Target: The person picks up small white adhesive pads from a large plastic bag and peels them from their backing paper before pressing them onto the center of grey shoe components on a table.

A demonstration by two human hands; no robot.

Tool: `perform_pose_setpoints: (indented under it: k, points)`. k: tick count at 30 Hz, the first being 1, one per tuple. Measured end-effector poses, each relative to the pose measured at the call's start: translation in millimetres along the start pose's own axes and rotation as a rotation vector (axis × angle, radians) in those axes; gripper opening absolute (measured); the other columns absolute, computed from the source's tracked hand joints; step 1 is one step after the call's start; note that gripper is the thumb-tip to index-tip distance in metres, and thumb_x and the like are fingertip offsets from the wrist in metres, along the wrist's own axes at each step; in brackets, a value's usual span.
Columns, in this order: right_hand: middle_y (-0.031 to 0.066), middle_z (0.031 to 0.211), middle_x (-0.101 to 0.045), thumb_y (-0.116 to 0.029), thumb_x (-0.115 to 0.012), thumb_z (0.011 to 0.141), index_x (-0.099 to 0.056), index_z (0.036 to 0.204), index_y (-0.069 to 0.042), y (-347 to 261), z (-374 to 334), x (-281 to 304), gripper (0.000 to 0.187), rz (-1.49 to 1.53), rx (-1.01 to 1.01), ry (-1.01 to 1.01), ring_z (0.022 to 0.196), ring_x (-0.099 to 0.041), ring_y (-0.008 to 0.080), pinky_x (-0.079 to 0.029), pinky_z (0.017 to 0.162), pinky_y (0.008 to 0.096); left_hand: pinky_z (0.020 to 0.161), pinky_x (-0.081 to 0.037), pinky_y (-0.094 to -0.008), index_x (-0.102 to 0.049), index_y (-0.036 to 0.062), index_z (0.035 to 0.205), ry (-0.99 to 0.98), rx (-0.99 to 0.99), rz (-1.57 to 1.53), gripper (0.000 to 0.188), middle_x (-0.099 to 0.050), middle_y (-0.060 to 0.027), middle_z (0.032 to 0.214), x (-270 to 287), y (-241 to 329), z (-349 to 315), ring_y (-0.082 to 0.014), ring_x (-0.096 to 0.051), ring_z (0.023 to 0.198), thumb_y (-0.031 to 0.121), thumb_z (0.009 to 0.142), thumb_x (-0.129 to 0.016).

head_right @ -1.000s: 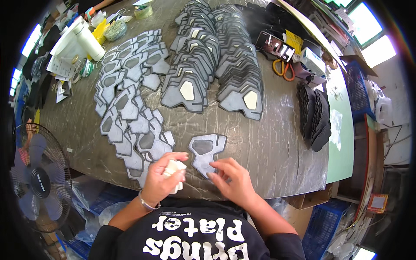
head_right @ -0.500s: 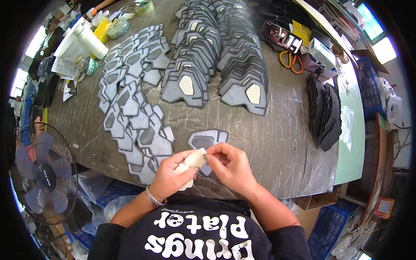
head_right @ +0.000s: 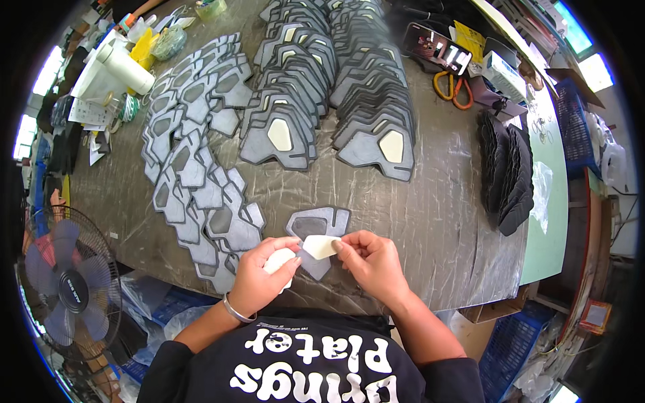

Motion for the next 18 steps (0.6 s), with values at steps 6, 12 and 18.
perform_pose_setpoints:
  k: [6, 12, 18]
  points:
    - [0.0019, 0.068, -0.062, -0.017, -0.067, 0.090, -0.065, 0.089, 0.006, 1.4, 16.8, -8.4, 0.022, -0.041, -0.084, 0.056, 0.057, -0.054, 0.0047, -0.044, 0.051, 0.0197, 0.068, -0.055, -0.0351, -0.063, 0.0014, 0.111, -0.076, -0.437, 0.818, 0.031, -0.060, -0.0124, 0.118, -4.2, 36.8, -7.7, -0.0277, -0.065, 0.080, 0.007, 0.080, -0.067]
    - [0.0016, 0.064, -0.061, -0.014, -0.067, 0.090, -0.066, 0.086, 0.006, 2.6, 25.5, -19.1, 0.020, -0.142, -0.079, 0.090, 0.056, -0.053, 0.0038, -0.043, 0.050, 0.0196, 0.059, -0.054, -0.0334, -0.063, 0.0027, 0.112, -0.172, -0.443, 1.069, 0.033, -0.059, -0.0066, 0.122, -4.7, 19.4, -4.3, -0.0231, -0.059, 0.064, 0.010, 0.080, -0.065]
    - [0.0022, 0.063, -0.062, -0.012, -0.068, 0.088, -0.066, 0.083, 0.007, 0.8, 29.6, -20.6, 0.019, -0.188, -0.084, 0.104, 0.054, -0.053, 0.0038, -0.043, 0.049, 0.0198, 0.055, -0.053, -0.0310, -0.064, 0.0025, 0.112, -0.150, -0.502, 1.054, 0.034, -0.059, -0.0055, 0.123, -2.7, 19.9, -3.5, -0.0205, -0.058, 0.062, 0.008, 0.078, -0.066]
Point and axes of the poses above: each hand's wrist, its own z-axis towards the middle knuckle, its own x-axis out of the back of the hand, y = z × x, the point moved 9 cm from there along z, towards the middle knuckle
